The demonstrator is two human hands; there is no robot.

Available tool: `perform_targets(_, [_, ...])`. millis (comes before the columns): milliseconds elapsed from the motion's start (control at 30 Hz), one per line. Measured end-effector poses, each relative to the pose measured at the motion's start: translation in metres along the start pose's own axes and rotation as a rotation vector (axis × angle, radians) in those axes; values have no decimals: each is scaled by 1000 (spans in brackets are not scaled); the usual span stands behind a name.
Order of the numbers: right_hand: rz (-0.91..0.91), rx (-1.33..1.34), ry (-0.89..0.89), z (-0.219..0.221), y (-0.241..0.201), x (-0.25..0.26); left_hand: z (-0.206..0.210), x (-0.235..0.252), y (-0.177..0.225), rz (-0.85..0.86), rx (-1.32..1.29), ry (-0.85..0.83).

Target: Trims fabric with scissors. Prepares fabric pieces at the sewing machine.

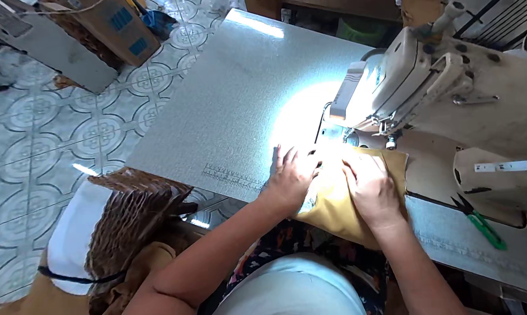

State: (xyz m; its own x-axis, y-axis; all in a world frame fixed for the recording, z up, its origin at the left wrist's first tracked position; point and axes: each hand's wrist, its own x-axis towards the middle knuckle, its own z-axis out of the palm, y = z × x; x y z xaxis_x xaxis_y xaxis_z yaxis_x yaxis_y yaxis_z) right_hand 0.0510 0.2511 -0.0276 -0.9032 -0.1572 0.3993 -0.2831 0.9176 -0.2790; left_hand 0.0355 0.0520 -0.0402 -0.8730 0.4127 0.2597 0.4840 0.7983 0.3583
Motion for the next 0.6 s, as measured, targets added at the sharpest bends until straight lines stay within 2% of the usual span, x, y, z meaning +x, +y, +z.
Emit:
perform_targets(233, [24, 30, 35, 13, 3, -14, 7, -1, 13, 136, -223, 108])
perform_targets(433, [168, 246, 123, 11, 9, -16, 6, 9, 32, 195, -11, 53])
perform_targets(500, [139, 241, 151, 12, 9, -15, 4, 14, 31, 232, 25, 45])
perform_targets(600, [80, 155, 96, 14, 10, -11, 2, 23, 23, 284, 14, -36])
